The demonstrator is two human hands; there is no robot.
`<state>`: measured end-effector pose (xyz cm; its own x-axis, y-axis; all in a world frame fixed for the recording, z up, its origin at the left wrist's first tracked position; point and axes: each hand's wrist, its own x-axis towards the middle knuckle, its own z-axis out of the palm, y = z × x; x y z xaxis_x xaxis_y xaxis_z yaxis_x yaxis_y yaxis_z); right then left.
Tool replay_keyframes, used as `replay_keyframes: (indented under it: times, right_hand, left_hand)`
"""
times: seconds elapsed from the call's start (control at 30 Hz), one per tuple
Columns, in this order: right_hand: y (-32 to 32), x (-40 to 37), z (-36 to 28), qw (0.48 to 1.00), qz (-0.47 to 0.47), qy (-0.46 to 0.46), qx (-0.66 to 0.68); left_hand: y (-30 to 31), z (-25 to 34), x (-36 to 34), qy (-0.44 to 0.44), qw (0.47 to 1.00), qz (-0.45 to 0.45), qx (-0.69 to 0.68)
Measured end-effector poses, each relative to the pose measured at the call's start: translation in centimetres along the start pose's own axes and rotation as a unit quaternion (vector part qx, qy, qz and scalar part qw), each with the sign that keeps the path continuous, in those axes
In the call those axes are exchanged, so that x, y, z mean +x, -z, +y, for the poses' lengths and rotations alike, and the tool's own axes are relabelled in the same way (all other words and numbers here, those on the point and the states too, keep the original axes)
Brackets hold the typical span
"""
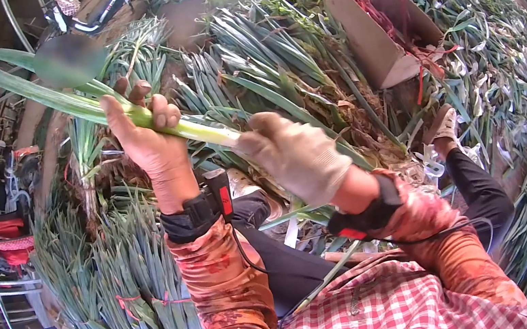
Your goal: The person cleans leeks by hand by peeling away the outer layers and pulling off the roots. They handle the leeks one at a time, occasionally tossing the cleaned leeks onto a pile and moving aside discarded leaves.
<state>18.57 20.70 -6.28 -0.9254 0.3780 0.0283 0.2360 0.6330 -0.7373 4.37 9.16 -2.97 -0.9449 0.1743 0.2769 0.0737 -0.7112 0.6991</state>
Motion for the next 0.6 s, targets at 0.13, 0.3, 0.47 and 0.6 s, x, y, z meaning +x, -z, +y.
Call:
replay_keyframes:
  times: [0.13, 0.3, 0.47, 0.6]
  right_hand:
    - [-2.2, 1.1, 0.0, 0.993, 0.059, 0.090, 0.045]
    - [-3.1, 1.4, 1.0, 0.970, 0.126, 0.194, 0.077]
    - [-2.1, 1.7, 0.7, 0.993, 0.036, 0.069, 0.094]
    - [-1.3, 1.8, 0.0, 0.977, 0.023, 0.082, 0.198]
  left_hand:
    - [0.2, -0.2, -0.2, -0.014, 0.999, 0.013, 0.043]
    - [0.2, -0.5, -0.6, -0.023, 0.997, 0.014, 0.066]
    - [-0.3, -0.5, -0.9, -0.028, 0.996, 0.028, 0.078]
    - [-1.1, -0.8, -1.3, -0.020, 0.993, 0.033, 0.108]
